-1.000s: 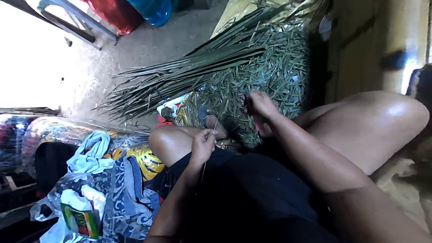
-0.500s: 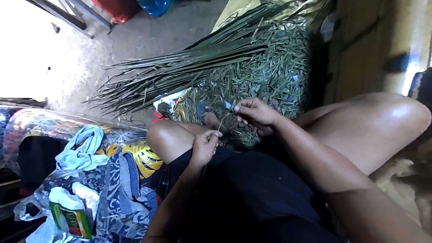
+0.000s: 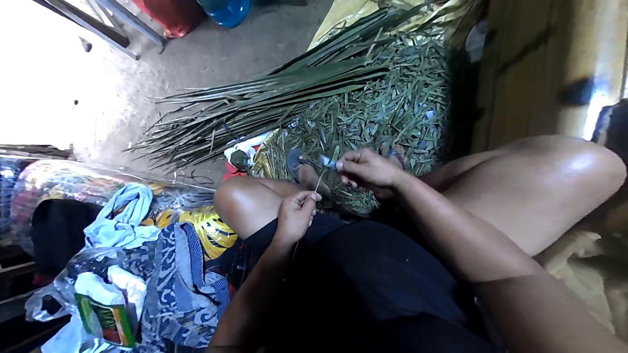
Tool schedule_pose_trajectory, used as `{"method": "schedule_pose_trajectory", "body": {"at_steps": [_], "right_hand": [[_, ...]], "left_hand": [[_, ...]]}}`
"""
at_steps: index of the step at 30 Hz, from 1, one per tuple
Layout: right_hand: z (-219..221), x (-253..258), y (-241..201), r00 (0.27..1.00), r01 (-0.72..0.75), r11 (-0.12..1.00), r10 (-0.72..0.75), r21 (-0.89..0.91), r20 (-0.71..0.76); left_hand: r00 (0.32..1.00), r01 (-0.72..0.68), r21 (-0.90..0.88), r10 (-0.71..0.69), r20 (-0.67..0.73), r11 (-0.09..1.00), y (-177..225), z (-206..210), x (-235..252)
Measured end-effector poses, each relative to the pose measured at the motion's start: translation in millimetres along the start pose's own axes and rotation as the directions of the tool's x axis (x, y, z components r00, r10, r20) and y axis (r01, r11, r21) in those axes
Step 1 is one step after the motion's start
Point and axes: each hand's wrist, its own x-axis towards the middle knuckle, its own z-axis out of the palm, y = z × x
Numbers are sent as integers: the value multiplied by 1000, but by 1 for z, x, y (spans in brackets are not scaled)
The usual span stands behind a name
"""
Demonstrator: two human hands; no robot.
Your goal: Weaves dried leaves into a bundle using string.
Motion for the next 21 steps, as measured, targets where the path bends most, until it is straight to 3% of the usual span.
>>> {"method": "schedule_pose_trajectory", "body": {"at_steps": [3,8,14,17,21], "right_hand": [[-22,3,-3,994,12,999,-9,32,-105],[-30,8,1,993,51,998,-48,24,-105],[-64,12,5,943,-90,996,88,7,-321],[-54,10,-7,976,-66,998,62,-15,-211],[-5,4,-2,998,35,999,-33,-28,50]], "left_hand": [[1000,-7,6,7,7,1000,1,0,-2],[1000,-19,15,19,13,1000,6,-1,-3],[1000,-11,59,10,25,998,-1,-7,-10],[999,46,-14,-47,-2,999,-6,-13,-11],[992,120,-200,-111,60,972,-1,-10,-7]]}}
